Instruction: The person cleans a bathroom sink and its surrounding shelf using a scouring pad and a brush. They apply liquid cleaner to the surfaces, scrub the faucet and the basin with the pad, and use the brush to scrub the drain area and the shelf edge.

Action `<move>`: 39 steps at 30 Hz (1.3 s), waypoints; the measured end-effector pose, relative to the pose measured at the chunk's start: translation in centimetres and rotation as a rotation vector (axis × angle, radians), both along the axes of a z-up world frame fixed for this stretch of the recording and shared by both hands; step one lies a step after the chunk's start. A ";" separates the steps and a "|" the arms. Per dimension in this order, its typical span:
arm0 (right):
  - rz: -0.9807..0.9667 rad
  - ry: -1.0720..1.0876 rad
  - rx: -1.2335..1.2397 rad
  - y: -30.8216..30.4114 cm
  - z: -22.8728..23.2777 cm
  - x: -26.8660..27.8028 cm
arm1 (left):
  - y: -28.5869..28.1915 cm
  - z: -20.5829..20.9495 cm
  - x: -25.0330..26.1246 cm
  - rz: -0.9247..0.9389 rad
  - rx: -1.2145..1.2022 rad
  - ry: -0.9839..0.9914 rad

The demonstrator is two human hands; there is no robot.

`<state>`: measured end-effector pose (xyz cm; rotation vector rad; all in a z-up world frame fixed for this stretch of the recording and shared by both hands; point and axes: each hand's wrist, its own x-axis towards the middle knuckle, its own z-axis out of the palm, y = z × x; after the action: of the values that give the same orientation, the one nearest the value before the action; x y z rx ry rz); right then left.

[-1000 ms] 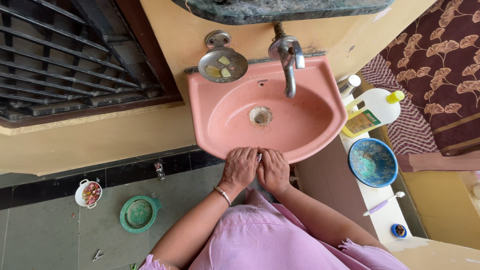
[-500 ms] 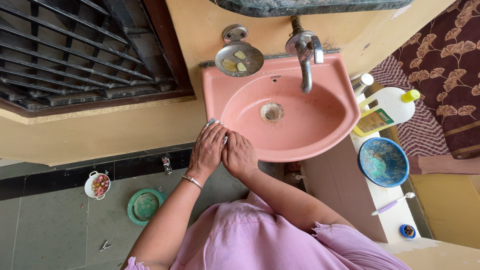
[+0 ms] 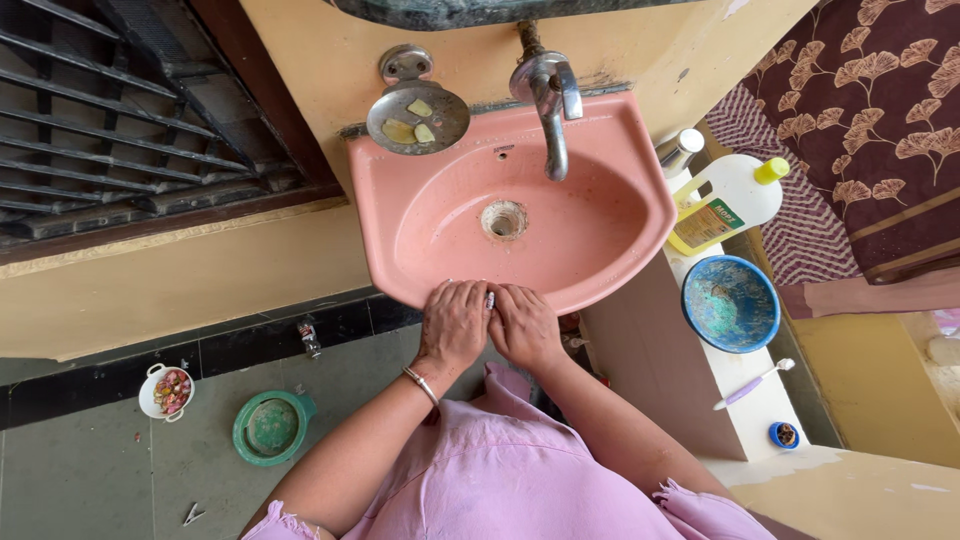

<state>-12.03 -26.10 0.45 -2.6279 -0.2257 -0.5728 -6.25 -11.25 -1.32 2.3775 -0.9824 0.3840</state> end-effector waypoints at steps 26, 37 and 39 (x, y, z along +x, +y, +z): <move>-0.080 0.147 -0.016 -6.2 0.4 0.1 | -7.0 0.1 -0.2 -0.017 0.092 0.290; 0.025 0.257 0.066 6.4 -1.1 6.3 | 6.5 3.4 5.3 -0.012 0.118 0.049; -0.008 0.283 0.119 8.0 -1.0 7.6 | 7.9 3.7 6.8 -0.035 0.087 0.002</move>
<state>-4.43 -18.09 -0.53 -2.5559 -0.0898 -0.2047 0.53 -3.39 2.41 2.4340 -1.0582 0.3323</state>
